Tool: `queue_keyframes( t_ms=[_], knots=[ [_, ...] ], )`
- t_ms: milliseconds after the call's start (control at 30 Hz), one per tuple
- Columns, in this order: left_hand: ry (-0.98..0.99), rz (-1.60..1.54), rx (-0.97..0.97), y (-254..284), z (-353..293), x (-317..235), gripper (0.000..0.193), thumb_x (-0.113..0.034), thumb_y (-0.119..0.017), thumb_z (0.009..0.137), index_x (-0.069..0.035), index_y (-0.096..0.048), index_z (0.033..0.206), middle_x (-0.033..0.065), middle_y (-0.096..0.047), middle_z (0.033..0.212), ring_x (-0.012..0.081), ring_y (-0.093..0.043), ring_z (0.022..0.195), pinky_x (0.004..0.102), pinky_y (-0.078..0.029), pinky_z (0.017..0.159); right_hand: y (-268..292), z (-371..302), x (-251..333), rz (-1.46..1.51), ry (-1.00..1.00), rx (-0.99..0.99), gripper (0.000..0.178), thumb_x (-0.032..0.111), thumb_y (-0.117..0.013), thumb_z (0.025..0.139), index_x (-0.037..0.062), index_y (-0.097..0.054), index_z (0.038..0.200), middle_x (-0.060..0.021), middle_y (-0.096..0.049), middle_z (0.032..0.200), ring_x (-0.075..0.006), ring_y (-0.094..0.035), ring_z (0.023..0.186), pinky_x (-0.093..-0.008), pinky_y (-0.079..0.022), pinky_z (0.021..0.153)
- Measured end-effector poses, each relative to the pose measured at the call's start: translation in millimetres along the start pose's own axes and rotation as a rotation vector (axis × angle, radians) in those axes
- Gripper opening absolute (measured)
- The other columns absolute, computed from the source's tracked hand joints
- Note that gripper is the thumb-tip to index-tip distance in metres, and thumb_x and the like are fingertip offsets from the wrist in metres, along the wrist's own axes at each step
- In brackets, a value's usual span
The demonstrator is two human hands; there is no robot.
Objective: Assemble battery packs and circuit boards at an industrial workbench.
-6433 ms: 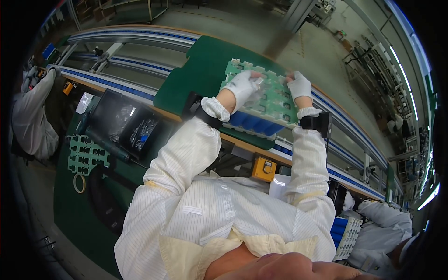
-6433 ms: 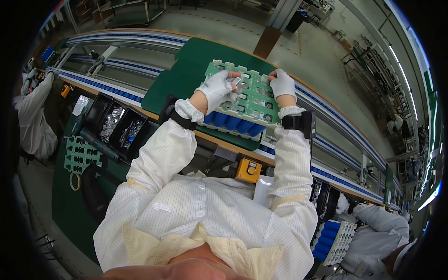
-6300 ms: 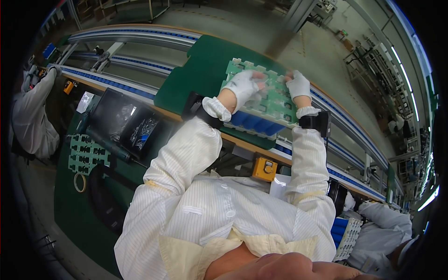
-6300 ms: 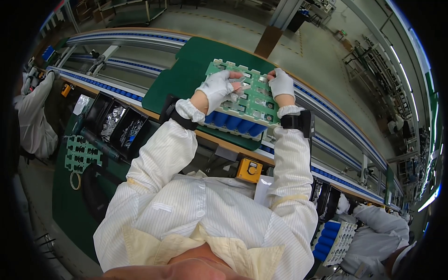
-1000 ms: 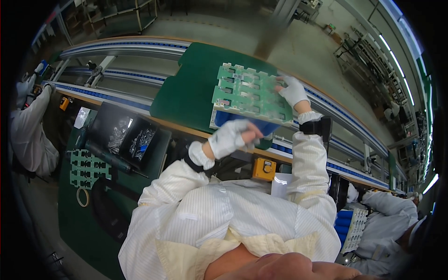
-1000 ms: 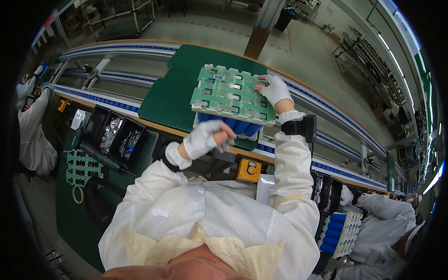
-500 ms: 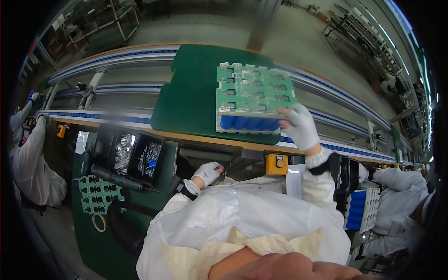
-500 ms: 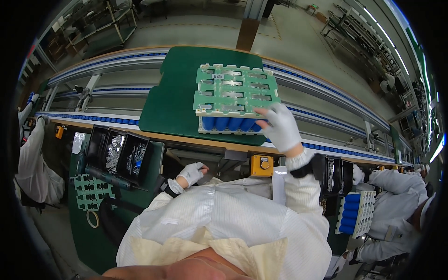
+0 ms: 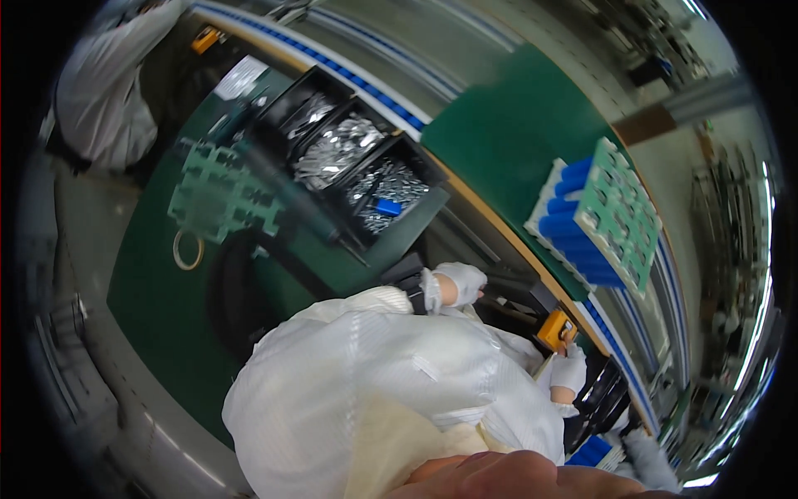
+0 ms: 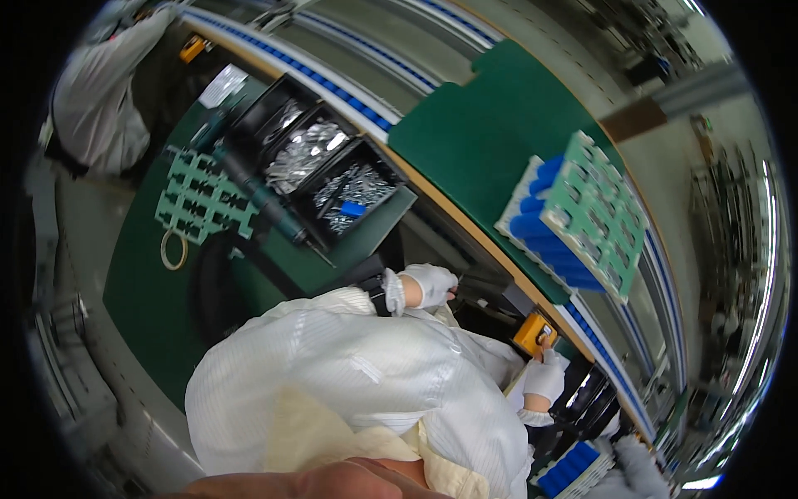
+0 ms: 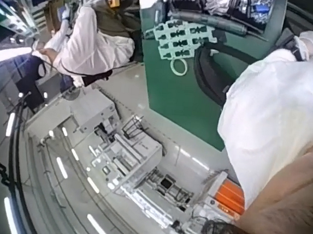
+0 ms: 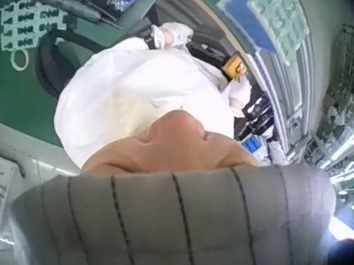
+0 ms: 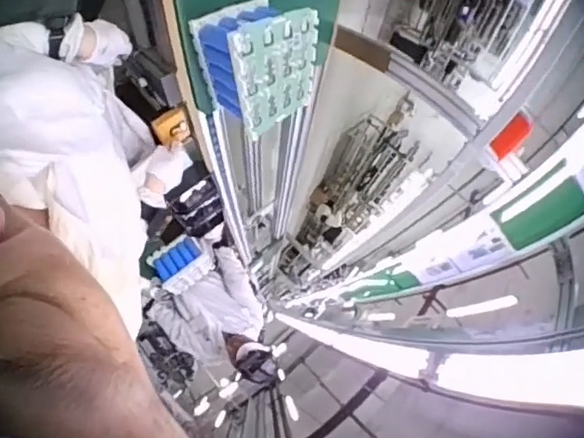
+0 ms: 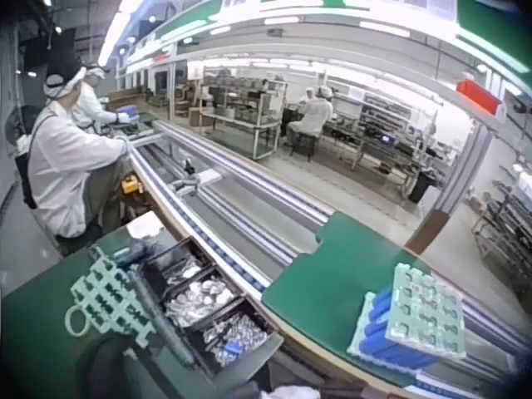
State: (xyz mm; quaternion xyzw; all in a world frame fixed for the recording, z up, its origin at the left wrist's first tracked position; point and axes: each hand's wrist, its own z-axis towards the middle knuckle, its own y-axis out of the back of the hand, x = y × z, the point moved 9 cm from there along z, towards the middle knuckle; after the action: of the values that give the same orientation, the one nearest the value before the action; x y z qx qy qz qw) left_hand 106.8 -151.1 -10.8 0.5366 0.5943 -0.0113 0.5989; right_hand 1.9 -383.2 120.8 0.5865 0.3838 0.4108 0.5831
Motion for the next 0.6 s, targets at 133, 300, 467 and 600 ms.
queue_keyframes(
  t_ms=[133, 300, 467, 600],
  knots=[
    [0.022, 0.011, -0.031, 4, -3, 1, 0.024, -0.026, -0.058, 0.081, -0.008, -0.065, 0.094, 0.0126, -0.065, 0.092, 0.0341, -0.061, 0.086, 0.0428, -0.049, 0.073, -8, 16, -8, -0.084, 0.034, 0.058, 0.023, 0.018, -0.058, 0.082, 0.0093, -0.066, 0.102, -0.0168, -0.065, 0.086, -0.0330, -0.062, 0.076, -0.0362, -0.049, 0.069],
    [0.021, -0.018, 0.053, 1, -1, -4, 0.026, -0.027, -0.058, 0.079, -0.008, -0.068, 0.094, 0.0124, -0.066, 0.091, 0.0340, -0.063, 0.086, 0.0429, -0.050, 0.073, 1, 19, 59, 0.351, 0.300, 0.011, 0.015, 0.011, -0.061, 0.081, 0.0031, -0.066, 0.093, -0.0153, -0.065, 0.080, -0.0289, -0.062, 0.075, -0.0314, -0.048, 0.070],
    [0.040, -0.085, 0.160, -2, -2, -5, 0.038, -0.036, -0.063, 0.075, -0.014, -0.063, 0.106, 0.0105, -0.065, 0.097, 0.0306, -0.061, 0.093, 0.0388, -0.048, 0.078, 24, 1, 257, 0.577, 0.779, 0.277, 0.016, 0.007, -0.064, 0.074, 0.0061, -0.066, 0.091, -0.0124, -0.060, 0.073, -0.0273, -0.059, 0.068, -0.0341, -0.045, 0.063],
    [0.151, -0.201, 0.125, -2, -12, 37, 0.039, -0.036, -0.063, 0.075, -0.014, -0.063, 0.106, 0.0100, -0.065, 0.098, 0.0300, -0.061, 0.093, 0.0383, -0.048, 0.079, 44, -26, 388, 0.483, 1.272, 0.296, 0.026, 0.009, -0.067, 0.069, 0.0103, -0.063, 0.095, -0.0080, -0.056, 0.073, -0.0281, -0.055, 0.068, -0.0370, -0.045, 0.063]
  ],
)
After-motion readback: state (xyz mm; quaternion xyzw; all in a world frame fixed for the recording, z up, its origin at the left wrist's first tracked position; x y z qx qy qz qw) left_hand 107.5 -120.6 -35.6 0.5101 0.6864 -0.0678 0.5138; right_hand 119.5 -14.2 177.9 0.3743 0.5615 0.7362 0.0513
